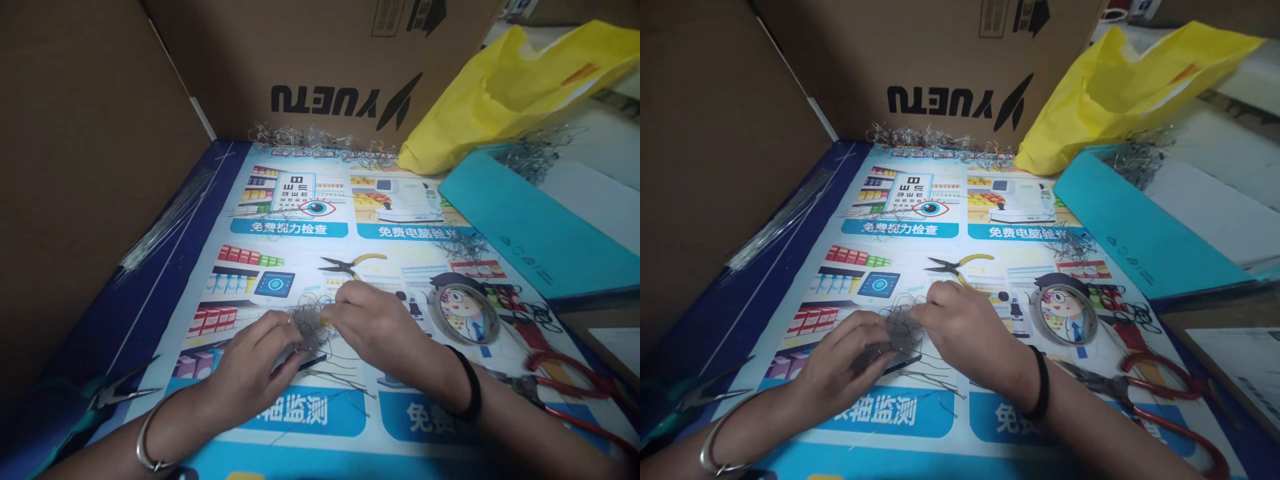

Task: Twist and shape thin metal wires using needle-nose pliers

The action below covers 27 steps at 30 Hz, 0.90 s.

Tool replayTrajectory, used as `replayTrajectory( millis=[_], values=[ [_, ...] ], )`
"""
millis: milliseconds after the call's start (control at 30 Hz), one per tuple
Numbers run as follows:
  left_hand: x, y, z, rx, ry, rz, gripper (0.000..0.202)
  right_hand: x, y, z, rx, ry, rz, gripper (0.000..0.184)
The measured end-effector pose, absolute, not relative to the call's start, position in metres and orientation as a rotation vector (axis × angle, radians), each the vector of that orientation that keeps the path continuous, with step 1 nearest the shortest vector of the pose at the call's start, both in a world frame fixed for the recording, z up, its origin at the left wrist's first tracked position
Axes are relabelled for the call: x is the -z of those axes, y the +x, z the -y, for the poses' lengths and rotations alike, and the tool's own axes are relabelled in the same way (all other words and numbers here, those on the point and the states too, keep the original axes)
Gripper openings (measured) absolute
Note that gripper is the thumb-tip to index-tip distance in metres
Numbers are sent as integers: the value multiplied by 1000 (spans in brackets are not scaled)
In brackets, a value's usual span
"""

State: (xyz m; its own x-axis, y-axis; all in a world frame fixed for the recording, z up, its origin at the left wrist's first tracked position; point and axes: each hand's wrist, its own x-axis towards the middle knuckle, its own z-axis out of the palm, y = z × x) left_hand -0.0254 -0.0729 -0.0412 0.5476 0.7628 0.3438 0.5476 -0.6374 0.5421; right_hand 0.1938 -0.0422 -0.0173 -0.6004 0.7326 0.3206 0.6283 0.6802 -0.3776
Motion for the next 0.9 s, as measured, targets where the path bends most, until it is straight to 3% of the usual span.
replayTrajectory(
  millis=[133,400,900],
  values=[
    [45,-26,72,-817,2406,-1059,13,3,186,42,-153,-1065,2760,13],
    [47,-27,73,-824,2411,-1016,13,-6,173,36,-138,-996,2979,12],
    [44,-24,67,-874,2433,-1051,9,9,181,39,-198,-1098,2797,8]
  ],
)
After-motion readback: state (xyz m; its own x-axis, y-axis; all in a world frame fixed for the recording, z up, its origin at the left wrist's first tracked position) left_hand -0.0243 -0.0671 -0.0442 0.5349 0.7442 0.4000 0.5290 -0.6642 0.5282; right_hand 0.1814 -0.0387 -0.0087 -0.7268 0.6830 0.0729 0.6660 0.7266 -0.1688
